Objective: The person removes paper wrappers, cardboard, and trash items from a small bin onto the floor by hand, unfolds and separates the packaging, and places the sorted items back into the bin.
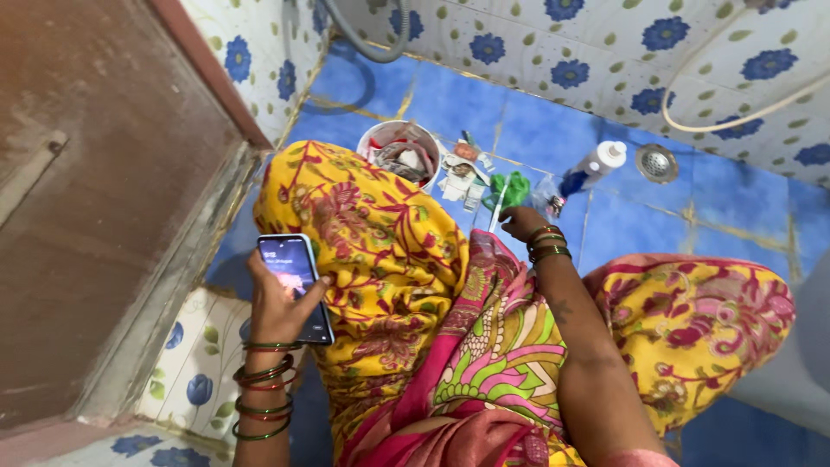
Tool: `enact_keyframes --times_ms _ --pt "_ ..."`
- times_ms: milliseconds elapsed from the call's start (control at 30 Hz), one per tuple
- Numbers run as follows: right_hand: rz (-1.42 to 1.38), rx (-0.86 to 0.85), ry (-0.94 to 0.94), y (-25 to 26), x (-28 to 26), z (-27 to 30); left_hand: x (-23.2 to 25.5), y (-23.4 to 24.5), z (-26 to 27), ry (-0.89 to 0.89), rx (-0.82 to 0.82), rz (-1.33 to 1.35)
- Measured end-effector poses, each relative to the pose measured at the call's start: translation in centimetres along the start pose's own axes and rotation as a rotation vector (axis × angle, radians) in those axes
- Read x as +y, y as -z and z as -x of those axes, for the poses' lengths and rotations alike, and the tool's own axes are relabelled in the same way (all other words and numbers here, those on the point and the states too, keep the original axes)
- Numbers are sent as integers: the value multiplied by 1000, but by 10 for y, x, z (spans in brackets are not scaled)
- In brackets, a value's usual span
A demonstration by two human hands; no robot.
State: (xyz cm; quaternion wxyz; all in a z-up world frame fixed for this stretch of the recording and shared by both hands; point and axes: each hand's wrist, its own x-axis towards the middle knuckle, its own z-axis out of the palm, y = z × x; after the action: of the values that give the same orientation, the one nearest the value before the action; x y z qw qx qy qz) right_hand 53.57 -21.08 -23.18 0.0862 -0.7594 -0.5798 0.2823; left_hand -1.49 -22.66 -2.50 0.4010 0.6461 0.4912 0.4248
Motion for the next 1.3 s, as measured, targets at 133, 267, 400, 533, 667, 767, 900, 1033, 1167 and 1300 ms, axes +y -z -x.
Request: enact_keyframes --times_ms 133,267,400,533,667,767,900,1033,1167,1300 --pt "7 -10 -34 4 -3 2 5 0 1 -78 26 -110" --pt "4 -14 -44 5 -4 2 12 -3 2 -9 37 -132" --pt "1 -18 -58 5 -5 3 26 -2 4 -80 52 -254" --pt "8 -12 -52 4 -4 2 58 -1 12 -197 -14 -496" --pt "-12 6 -55 1 -2 0 90 -11 24 -263 -208 -514" --pt "43 28 -6 -2 -1 -2 108 -30 35 -206 -499 -605" --pt "53 59 49 -7 -1 -6 111 -57 48 -305 -715 -566" --pt "99 71 47 -13 0 -9 104 -77 50 -353 -806 -577" --pt "65 47 -11 -21 1 -15 105 -77 44 -388 -841 -586" --pt "75 50 -7 -32 3 -15 113 -75 36 -295 -950 -805"
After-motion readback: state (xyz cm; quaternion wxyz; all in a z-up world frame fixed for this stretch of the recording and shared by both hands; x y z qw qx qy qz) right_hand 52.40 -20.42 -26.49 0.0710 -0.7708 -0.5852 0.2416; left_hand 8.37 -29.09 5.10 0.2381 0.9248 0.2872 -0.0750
